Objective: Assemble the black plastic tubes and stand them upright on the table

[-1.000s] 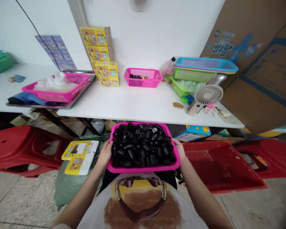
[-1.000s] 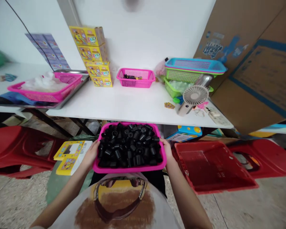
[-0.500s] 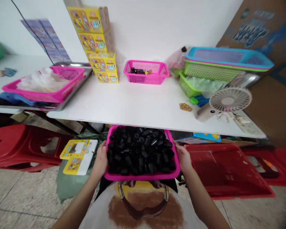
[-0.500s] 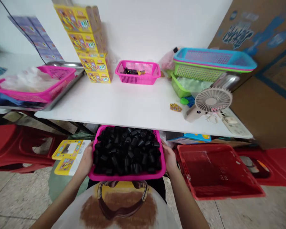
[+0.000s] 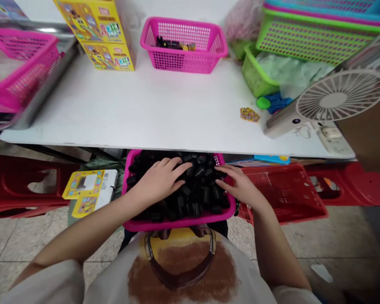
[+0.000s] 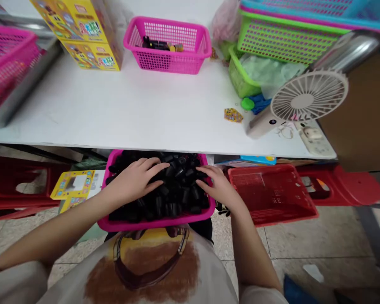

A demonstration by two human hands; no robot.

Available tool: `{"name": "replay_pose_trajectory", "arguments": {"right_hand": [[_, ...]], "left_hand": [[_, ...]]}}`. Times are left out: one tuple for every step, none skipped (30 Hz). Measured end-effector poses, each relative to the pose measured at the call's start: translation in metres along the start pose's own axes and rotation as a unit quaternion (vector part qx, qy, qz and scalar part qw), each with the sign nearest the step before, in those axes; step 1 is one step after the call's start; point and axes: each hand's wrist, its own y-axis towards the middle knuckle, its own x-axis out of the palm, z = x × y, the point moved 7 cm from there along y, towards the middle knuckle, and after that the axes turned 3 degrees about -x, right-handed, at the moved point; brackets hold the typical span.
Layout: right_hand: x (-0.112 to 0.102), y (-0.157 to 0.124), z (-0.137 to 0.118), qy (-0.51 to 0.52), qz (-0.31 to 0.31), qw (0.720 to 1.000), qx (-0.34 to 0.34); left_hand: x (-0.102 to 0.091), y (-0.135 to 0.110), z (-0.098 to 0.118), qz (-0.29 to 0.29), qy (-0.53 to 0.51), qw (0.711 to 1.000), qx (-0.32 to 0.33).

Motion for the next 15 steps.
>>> {"name": "replay_pose_trajectory", "arguments": {"right_hand": [[0.0, 0.001, 0.0, 0.011, 0.003, 1.0, 0.001], [0.0, 0.001, 0.001, 0.023, 0.006, 1.0, 0.004], [0.0, 0.001, 0.002, 0.037, 0.01, 0.999, 0.008], [0.0, 0.001, 0.002, 0.052, 0.016, 0.998, 0.012], [0.0, 0.0, 0.002, 0.067, 0.025, 0.997, 0.018], [-0.001, -0.001, 0.002, 0.081, 0.039, 0.996, 0.023], [-0.003, -0.002, 0.001, 0.093, 0.058, 0.994, 0.027], [-0.006, -0.003, 0.0, 0.102, 0.079, 0.991, 0.032], [-0.009, -0.004, -0.003, 0.108, 0.102, 0.988, 0.033], [-0.013, -0.004, -0.007, 0.113, 0.123, 0.986, 0.029], [-0.017, -0.004, -0.013, 0.119, 0.139, 0.983, 0.021], [-0.021, -0.004, -0.019, 0.126, 0.148, 0.981, 0.01], [-0.024, -0.002, -0.025, 0.132, 0.151, 0.98, 0.0], [-0.027, 0.0, -0.031, 0.136, 0.15, 0.979, -0.01], [-0.029, 0.003, -0.037, 0.134, 0.146, 0.98, -0.018]], "left_hand": [[0.007, 0.01, -0.001, -0.034, 0.0, 0.999, -0.006], [0.012, 0.016, -0.003, -0.058, -0.006, 0.998, -0.014], [0.017, 0.02, -0.005, -0.069, -0.017, 0.997, -0.023], [0.02, 0.021, -0.008, -0.067, -0.032, 0.997, -0.03], [0.021, 0.02, -0.011, -0.055, -0.05, 0.997, -0.035], [0.02, 0.018, -0.014, -0.038, -0.068, 0.996, -0.038], [0.018, 0.014, -0.017, -0.016, -0.084, 0.995, -0.045], [0.014, 0.01, -0.019, 0.008, -0.099, 0.994, -0.053], [0.01, 0.005, -0.021, 0.034, -0.113, 0.991, -0.06], [0.004, 0.001, -0.022, 0.061, -0.125, 0.988, -0.065], [-0.002, -0.004, -0.021, 0.087, -0.135, 0.985, -0.068], [-0.009, -0.009, -0.021, 0.11, -0.146, 0.981, -0.07], [-0.015, -0.014, -0.021, 0.13, -0.157, 0.976, -0.074], [-0.02, -0.018, -0.021, 0.146, -0.17, 0.971, -0.082], [-0.024, -0.022, -0.022, 0.157, -0.184, 0.966, -0.091]]}}
